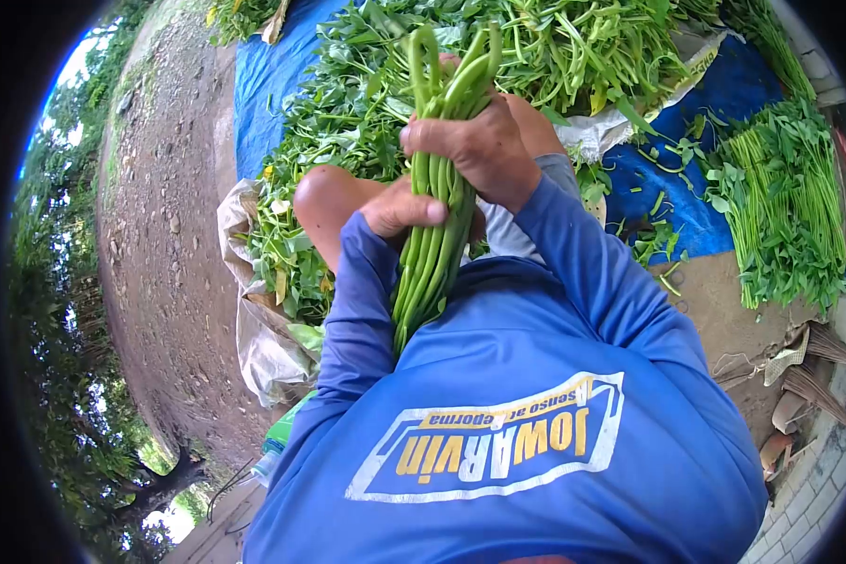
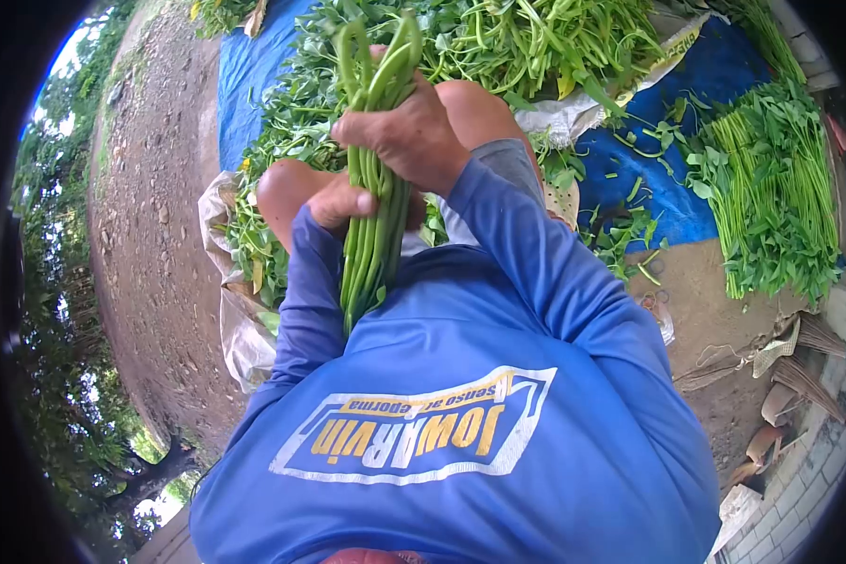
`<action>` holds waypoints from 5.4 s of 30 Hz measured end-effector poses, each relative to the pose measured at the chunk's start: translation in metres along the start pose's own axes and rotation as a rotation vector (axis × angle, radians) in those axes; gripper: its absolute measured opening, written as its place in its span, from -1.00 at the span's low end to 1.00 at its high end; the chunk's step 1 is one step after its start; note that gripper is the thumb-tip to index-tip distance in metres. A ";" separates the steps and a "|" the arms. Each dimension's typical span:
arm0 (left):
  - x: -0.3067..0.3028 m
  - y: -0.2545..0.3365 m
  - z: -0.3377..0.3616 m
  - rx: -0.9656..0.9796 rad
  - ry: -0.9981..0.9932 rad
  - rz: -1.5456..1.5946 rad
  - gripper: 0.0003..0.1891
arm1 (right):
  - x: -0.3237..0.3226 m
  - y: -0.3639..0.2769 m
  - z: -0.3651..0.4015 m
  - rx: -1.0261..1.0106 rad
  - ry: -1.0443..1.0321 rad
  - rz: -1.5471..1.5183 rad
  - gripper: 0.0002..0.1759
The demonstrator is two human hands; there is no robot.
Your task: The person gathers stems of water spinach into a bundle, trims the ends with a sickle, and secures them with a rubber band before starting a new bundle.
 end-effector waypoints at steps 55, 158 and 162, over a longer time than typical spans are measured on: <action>-0.036 0.044 0.082 0.251 0.348 0.138 -0.36 | 0.029 -0.030 -0.041 0.053 -0.039 0.174 -0.79; -0.003 0.039 0.178 0.304 0.619 0.106 -0.56 | -0.015 -0.016 -0.001 0.074 -0.682 1.226 -0.57; -0.003 0.038 0.207 0.337 0.782 0.075 -0.43 | -0.042 -0.047 0.029 0.169 -0.407 1.206 -0.55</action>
Point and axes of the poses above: each hand's wrist, its own z-axis away from the middle knuckle, its own x-axis out of the palm, y = z × x, the point moved 2 cm from there along -z, towards the middle knuckle, and after that the axes turned 9 degrees about -y, right-handed, at the moved point
